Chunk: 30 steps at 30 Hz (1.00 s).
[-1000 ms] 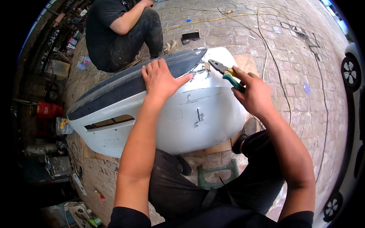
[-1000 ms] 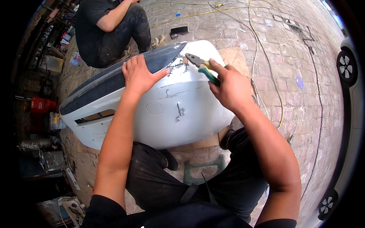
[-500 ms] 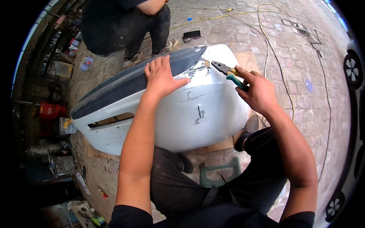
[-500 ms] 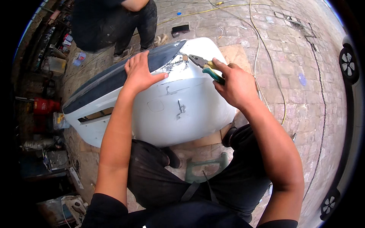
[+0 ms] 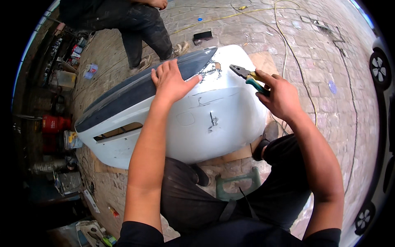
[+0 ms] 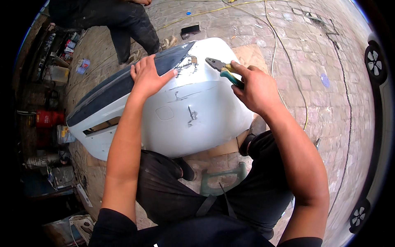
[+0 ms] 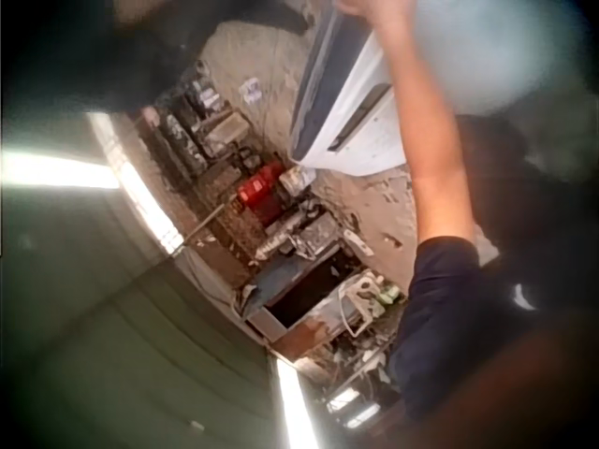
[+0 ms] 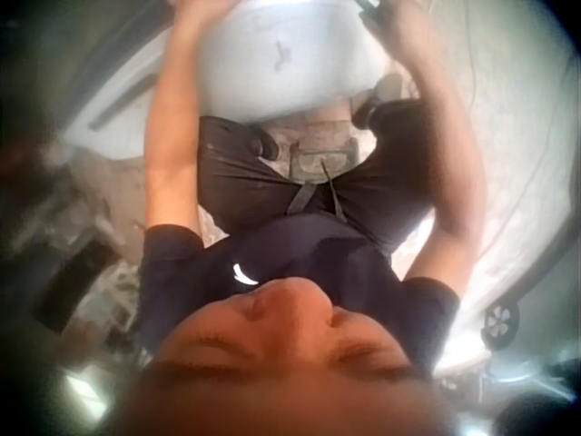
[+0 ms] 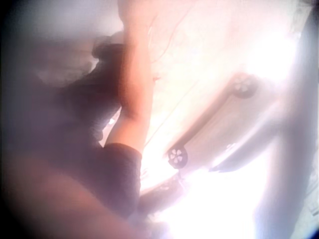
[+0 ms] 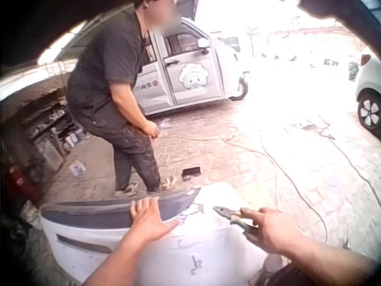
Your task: The person repairs a white car bumper by heating damaged areas with a heat gun, scraping off old material with pliers and a scraper, and applying filler with a putty knife. A second person assists by holding a bucket nearby.
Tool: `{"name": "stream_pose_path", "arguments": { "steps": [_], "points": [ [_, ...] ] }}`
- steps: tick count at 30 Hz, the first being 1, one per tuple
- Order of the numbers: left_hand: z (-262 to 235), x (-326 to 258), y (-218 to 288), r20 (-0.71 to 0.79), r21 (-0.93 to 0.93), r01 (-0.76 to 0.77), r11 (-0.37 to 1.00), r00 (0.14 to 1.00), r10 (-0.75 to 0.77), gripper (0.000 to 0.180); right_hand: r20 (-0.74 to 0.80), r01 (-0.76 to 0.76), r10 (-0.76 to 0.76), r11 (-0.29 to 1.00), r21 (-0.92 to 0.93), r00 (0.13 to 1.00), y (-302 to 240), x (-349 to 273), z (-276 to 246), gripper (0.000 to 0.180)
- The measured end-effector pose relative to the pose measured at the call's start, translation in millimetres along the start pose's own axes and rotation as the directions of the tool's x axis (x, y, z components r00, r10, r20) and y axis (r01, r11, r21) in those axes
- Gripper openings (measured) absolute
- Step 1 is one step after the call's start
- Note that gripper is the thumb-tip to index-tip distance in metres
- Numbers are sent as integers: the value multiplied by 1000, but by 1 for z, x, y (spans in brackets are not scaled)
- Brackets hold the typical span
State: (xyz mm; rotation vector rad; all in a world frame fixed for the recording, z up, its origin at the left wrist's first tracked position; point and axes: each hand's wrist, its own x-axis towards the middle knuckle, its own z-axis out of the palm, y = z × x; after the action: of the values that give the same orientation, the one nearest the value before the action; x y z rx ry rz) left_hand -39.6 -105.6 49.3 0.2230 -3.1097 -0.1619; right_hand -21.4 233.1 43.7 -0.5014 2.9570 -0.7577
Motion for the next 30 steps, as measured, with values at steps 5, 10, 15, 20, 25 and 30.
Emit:
{"name": "stream_pose_path", "arguments": {
  "steps": [5, 10, 15, 20, 25, 30],
  "points": [
    [3, 2, 19, -23, 10, 50, 999, 999, -50, 119, 49, -14, 17, 998, -57, 999, 3, -2, -1, 60],
    [43, -6, 49, -239, 219, -246, 944, 925, 297, 104, 26, -8, 9, 1000, -19, 1000, 7, -5, -2, 60],
    [69, -45, 75, -16, 303, -545, 782, 817, 576, 95, 10, -17, 17, 1000, -17, 1000, 17, -7, -3, 59],
    [82, -70, 71, 101, 249, -645, 723, 760, 642, 98, 3, -4, 4, 1000, -8, 1000, 21, -10, -3, 59],
    [73, -74, 58, 26, 234, -588, 774, 800, 600, 101, 40, -3, 4, 1000, -25, 999, 11, -10, -5, 59],
    [65, -78, 47, 22, 250, -565, 786, 815, 579, 101, 63, 19, -18, 1000, -23, 998, 2, -8, -4, 59]
  ]
}}
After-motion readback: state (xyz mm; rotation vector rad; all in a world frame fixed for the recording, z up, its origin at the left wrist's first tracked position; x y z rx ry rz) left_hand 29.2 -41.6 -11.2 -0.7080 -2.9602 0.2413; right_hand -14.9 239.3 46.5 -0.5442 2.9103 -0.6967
